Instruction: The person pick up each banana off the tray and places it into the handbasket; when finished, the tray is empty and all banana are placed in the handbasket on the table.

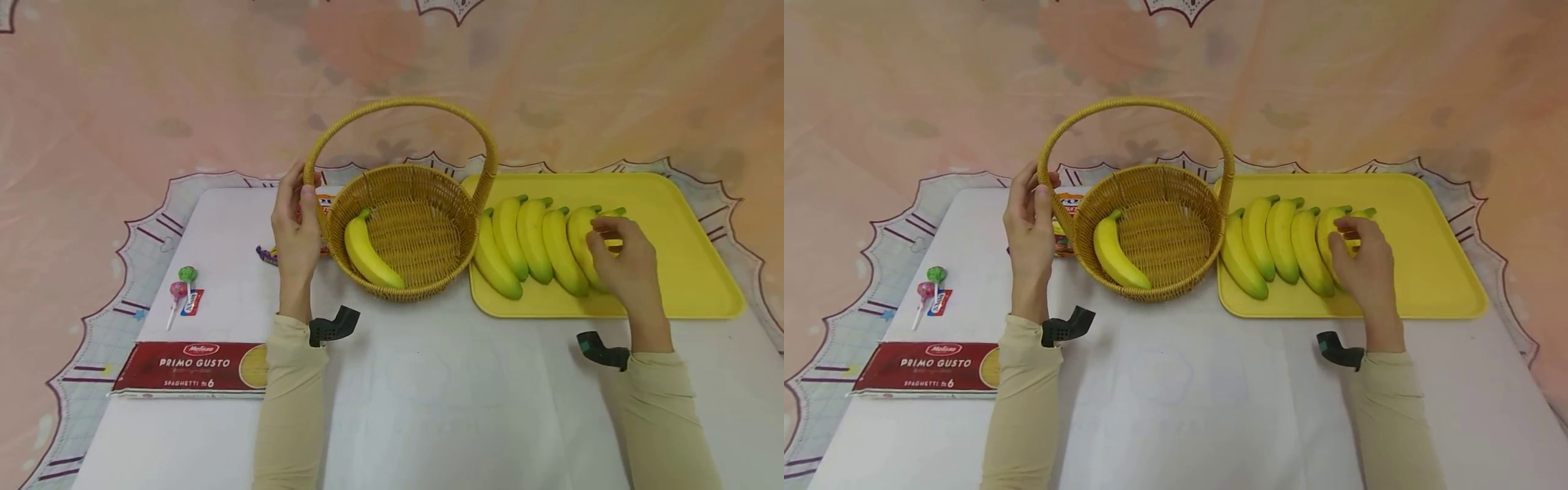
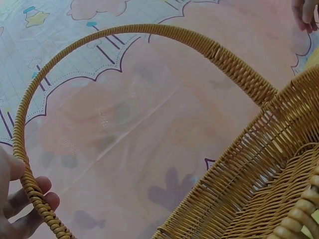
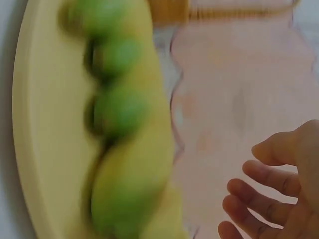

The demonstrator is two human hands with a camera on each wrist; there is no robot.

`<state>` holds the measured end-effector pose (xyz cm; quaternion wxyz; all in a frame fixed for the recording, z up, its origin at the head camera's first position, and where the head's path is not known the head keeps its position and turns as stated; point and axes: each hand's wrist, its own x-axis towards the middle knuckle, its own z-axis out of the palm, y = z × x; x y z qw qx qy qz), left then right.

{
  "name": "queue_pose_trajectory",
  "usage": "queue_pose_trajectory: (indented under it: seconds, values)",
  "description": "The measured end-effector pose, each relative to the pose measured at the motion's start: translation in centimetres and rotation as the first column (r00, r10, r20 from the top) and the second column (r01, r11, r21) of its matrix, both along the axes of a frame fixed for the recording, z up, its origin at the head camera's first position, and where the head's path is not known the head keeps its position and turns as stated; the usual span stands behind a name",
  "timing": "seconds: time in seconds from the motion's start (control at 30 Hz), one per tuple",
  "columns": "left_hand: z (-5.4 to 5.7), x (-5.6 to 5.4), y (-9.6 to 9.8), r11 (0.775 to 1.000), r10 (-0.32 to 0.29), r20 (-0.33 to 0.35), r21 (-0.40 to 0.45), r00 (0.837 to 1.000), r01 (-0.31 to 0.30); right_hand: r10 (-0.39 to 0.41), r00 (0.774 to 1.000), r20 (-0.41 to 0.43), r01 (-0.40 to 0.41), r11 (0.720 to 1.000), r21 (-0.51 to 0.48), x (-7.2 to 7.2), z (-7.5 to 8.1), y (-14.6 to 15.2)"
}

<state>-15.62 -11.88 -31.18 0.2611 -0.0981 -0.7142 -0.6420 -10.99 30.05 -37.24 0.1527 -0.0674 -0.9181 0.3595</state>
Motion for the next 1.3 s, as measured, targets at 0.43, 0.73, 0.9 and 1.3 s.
queue_pose_trajectory:
  seconds: [0.43, 0.73, 0.9, 1.3]
  values:
    - [-0.2, -0.2, 0.0, 1.000, -0.012, -0.018, -0.019, 1.000, 0.011, 0.016, 0.927, 0.375, -0.011, 1.000, -0.015, 0.3, -2.9, 6.5]
    - [-0.2, 0.0, -0.1, 1.000, -0.003, -0.010, -0.017, 1.000, 0.003, 0.018, 0.929, 0.368, -0.019, 1.000, -0.001, 1.2, -2.0, 5.8]
    - [-0.3, -0.1, -0.1, 1.000, -0.010, -0.017, -0.001, 1.000, 0.010, 0.078, 0.954, 0.288, -0.088, 0.996, 0.020, 3.2, -0.6, 3.7]
    - [-0.2, 0.0, 0.0, 1.000, 0.004, -0.015, -0.013, 1.000, -0.004, 0.358, 0.929, 0.091, -0.364, 0.929, 0.064, 6.7, 1.4, -5.0]
